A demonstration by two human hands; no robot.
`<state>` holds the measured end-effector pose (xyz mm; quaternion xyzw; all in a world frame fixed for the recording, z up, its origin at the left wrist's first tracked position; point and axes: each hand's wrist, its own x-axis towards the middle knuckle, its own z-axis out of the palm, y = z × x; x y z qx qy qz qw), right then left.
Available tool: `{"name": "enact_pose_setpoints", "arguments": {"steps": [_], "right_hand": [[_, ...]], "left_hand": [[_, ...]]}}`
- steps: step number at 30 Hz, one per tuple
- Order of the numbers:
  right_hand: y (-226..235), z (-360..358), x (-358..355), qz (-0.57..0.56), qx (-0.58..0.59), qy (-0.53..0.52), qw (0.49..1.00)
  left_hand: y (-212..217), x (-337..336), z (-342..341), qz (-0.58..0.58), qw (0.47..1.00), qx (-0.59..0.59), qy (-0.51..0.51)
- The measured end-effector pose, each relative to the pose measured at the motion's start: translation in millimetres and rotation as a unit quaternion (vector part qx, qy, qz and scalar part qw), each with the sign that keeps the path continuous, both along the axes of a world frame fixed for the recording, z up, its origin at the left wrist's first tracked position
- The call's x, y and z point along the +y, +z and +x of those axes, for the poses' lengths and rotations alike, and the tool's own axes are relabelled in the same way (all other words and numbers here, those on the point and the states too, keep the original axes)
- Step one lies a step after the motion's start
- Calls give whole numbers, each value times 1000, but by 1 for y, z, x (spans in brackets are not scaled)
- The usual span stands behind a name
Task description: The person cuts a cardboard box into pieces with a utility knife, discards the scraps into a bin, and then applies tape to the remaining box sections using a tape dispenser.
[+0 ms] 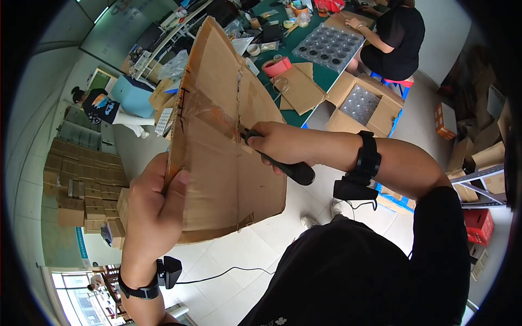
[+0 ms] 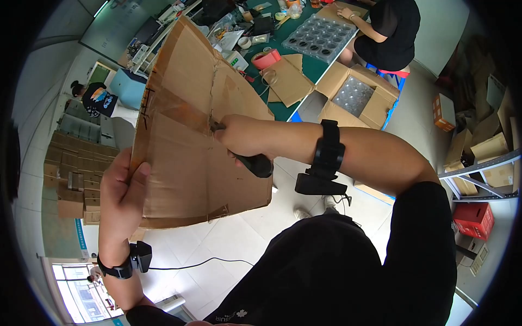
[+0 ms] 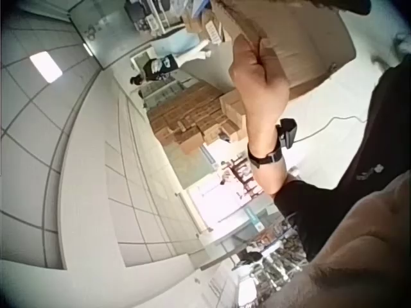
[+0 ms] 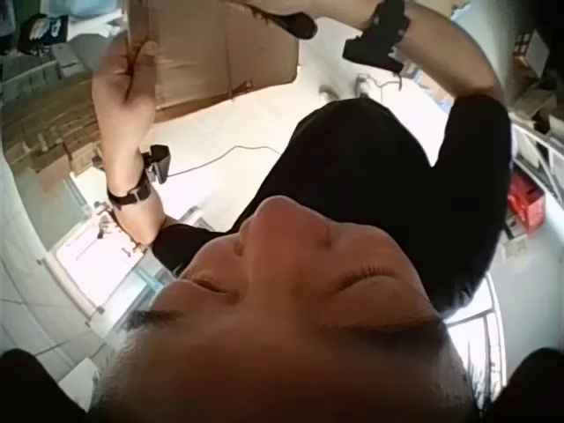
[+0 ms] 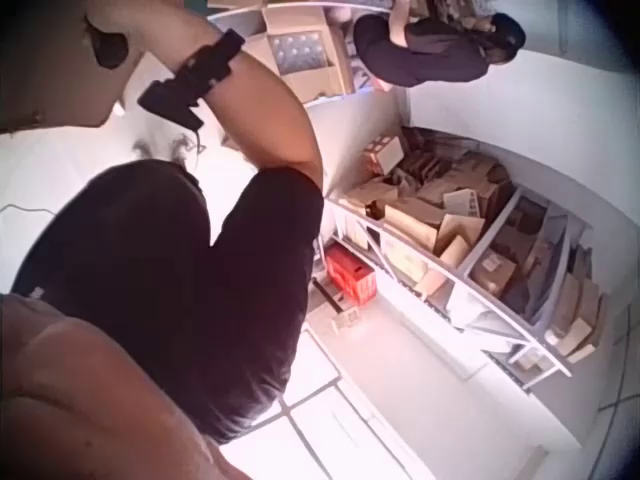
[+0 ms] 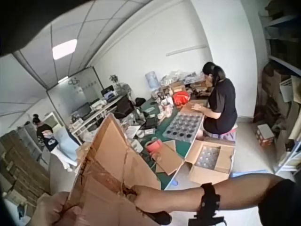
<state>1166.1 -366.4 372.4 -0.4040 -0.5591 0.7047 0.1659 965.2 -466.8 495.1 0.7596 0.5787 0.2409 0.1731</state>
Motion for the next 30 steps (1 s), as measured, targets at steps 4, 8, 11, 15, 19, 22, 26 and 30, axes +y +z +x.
{"name": "enact_pose_setpoints", "arguments": {"steps": [4,8,11,15,19,22,26,30], "right_hand": [[-11,-9,15,15,9,-2,1000],[-11,-9,-18,28,-11,-18,999],[-2,2,-23,15,-13,-14,1000],[-4,0,-19,-6,12,2,1000],[-6,1,-31,-3,13,-8,1000],[1,22,-46,-18,17,-12,1000],[5,35,-42,-118,73,1,990],[-12,33,-29,-73,69,4,995]], "left_hand": [[0,2,12,11,1000,13,-20],[1,2,8,8,1000,14,-1],[3,-2,10,-9,999,16,27],[3,-4,18,7,999,53,-7],[1,-2,9,16,999,30,16],[-2,-5,4,28,999,27,35],[2,-7,5,9,998,44,32],[1,-7,14,29,996,77,12]]}}
